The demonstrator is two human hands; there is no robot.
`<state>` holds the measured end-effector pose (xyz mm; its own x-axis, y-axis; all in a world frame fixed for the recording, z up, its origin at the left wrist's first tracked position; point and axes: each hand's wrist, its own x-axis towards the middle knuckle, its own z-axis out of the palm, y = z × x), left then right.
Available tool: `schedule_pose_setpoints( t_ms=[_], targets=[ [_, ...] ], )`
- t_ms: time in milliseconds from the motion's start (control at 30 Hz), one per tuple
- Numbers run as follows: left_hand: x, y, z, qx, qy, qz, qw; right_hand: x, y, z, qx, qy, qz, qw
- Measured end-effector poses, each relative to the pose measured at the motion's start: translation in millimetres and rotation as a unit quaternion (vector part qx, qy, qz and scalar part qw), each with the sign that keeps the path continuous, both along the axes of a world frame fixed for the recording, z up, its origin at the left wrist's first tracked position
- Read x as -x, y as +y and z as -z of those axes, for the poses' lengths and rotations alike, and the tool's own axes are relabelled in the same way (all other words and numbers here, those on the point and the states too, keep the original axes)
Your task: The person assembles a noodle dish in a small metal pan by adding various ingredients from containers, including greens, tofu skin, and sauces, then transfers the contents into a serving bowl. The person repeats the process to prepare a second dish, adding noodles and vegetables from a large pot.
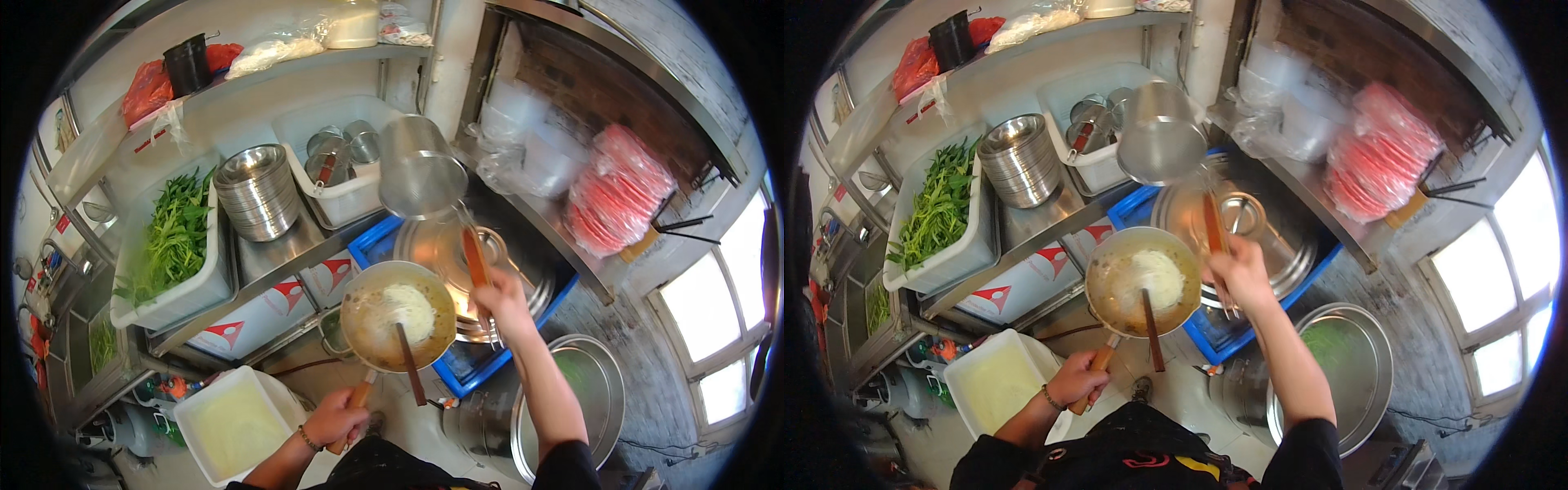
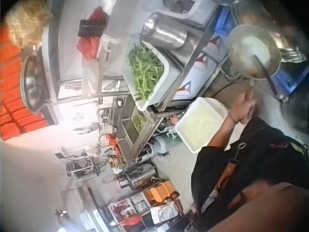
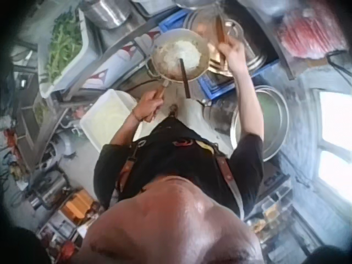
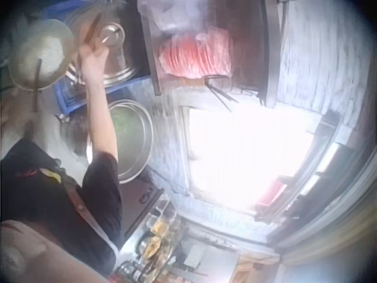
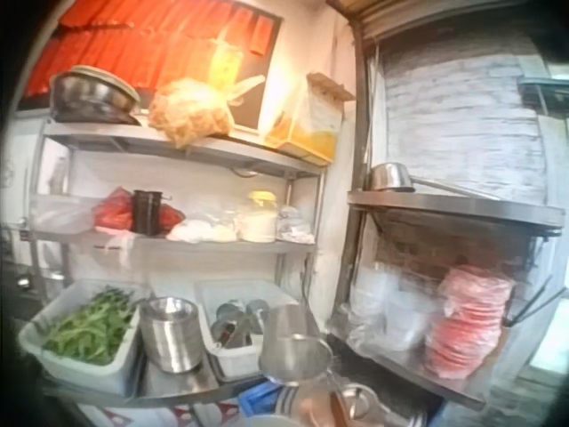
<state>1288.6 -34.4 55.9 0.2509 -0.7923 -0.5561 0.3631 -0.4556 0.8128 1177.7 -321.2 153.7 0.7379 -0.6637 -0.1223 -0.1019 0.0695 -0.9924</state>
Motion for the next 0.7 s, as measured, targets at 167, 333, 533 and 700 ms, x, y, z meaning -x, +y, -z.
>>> schedule_pose_setpoints(
  t_ms=[167,333,533,700],
  targets=[
    [-33.5,15.4,4.0,-0.017,0.008,-0.054,0.998,-160.0,-55.7,-4.1,-0.08,-0.032,-0.029,0.996],
    [-47.4,19.8,11.3,-0.024,0.044,-0.081,0.995,-238.3,-93.8,-7.4,-0.201,-0.097,-0.039,0.974],
    [-60.7,12.4,21.6,-0.035,0.064,-0.058,0.996,-146.7,-45.4,11.2,0.238,0.051,-0.148,0.959],
    [-59.7,-16.6,17.6,-0.033,0.042,0.033,0.998,-18.2,31.5,24.9,0.575,0.182,-0.277,0.748]
  ],
)
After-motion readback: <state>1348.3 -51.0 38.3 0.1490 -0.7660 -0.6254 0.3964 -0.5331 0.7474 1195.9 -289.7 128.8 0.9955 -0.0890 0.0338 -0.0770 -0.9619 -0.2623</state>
